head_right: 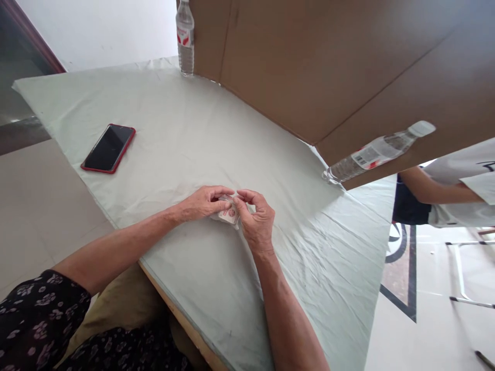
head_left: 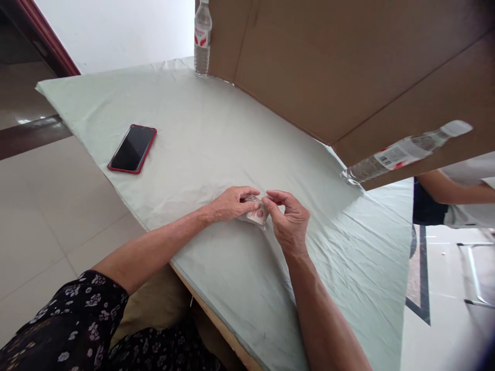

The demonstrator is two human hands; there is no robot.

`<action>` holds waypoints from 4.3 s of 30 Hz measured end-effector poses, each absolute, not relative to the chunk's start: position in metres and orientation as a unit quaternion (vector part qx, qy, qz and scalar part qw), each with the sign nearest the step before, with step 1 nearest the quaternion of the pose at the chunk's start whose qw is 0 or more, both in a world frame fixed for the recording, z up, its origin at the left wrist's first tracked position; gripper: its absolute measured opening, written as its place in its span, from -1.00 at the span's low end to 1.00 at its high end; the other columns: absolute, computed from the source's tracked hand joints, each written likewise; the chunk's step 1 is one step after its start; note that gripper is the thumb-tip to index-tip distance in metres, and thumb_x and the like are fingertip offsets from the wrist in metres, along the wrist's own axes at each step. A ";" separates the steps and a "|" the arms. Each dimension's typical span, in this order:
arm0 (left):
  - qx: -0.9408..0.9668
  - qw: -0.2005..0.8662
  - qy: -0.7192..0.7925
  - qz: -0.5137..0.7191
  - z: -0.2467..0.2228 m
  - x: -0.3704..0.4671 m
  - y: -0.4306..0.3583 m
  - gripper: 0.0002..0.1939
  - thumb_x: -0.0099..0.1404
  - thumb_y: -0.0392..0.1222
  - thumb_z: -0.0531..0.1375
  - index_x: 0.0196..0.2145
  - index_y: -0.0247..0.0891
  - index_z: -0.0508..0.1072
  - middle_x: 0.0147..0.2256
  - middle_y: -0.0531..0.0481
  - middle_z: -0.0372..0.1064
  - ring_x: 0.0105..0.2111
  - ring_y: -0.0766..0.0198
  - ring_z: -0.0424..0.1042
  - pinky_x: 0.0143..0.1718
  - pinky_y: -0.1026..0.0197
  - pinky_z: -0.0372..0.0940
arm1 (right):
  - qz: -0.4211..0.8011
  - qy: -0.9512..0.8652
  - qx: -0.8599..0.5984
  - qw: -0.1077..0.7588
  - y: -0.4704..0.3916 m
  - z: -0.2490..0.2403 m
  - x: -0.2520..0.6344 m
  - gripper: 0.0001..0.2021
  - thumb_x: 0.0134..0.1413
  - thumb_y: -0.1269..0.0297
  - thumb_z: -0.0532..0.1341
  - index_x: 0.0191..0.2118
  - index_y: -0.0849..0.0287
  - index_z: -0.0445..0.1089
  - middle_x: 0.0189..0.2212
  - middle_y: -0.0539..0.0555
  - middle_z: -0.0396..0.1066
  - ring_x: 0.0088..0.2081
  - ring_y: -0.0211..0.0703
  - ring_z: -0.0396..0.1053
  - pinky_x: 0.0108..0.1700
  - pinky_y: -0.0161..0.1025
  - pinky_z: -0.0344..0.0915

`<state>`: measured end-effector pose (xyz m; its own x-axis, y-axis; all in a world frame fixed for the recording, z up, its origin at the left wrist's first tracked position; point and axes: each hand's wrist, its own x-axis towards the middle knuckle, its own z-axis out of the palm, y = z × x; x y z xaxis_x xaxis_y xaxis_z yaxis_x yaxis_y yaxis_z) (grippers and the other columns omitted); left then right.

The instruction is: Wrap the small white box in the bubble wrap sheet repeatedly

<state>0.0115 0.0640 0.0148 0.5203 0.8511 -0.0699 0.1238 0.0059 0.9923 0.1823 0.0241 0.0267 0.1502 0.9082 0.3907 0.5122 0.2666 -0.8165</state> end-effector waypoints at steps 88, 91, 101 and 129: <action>0.623 0.539 0.447 0.348 0.020 0.020 0.053 -0.72 0.26 -0.08 0.16 -0.24 -0.33 0.54 -0.42 0.02 0.44 -0.40 0.33 0.35 -0.35 0.29 0.24 | 0.119 -0.777 -0.478 0.392 0.009 -0.004 0.203 -0.34 0.08 0.19 0.31 0.29 -0.03 0.14 0.09 0.21 0.39 0.13 0.15 0.35 0.17 0.20 0.26; 0.630 0.521 0.463 0.342 0.020 0.020 0.053 -0.73 0.23 -0.10 0.18 -0.24 -0.33 0.54 -0.44 0.03 0.43 -0.44 0.34 0.33 -0.38 0.30 0.22 | 0.114 -0.775 -0.485 0.389 0.010 -0.007 0.204 -0.32 0.08 0.17 0.32 0.31 -0.02 0.12 0.20 0.24 0.31 0.24 0.19 0.27 0.23 0.23 0.20; 0.619 0.543 0.453 0.342 0.024 0.020 0.051 -0.72 0.23 -0.13 0.19 -0.18 -0.31 0.59 -0.40 0.02 0.49 -0.41 0.33 0.38 -0.38 0.32 0.25 | 0.194 -0.769 -0.501 0.347 0.011 -0.005 0.205 -0.25 0.07 0.15 0.35 0.34 -0.04 0.08 0.14 0.19 0.40 0.16 0.15 0.35 0.21 0.18 0.23; 0.607 0.536 0.455 0.371 0.020 0.020 0.057 -0.84 0.15 -0.19 0.20 -0.35 -0.32 0.51 -0.46 0.06 0.41 -0.46 0.38 0.33 -0.44 0.34 0.21 | 0.109 -0.776 -0.504 0.364 0.010 -0.011 0.203 -0.45 0.14 0.04 0.30 0.21 0.03 0.26 0.02 0.19 0.49 0.04 0.12 0.43 0.08 0.12 0.36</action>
<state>0.0198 0.0571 0.0204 0.3109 0.9497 -0.0368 0.1547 -0.0124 0.9879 0.2034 0.0099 -0.0105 -0.2273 0.8610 0.4549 0.7025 0.4685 -0.5357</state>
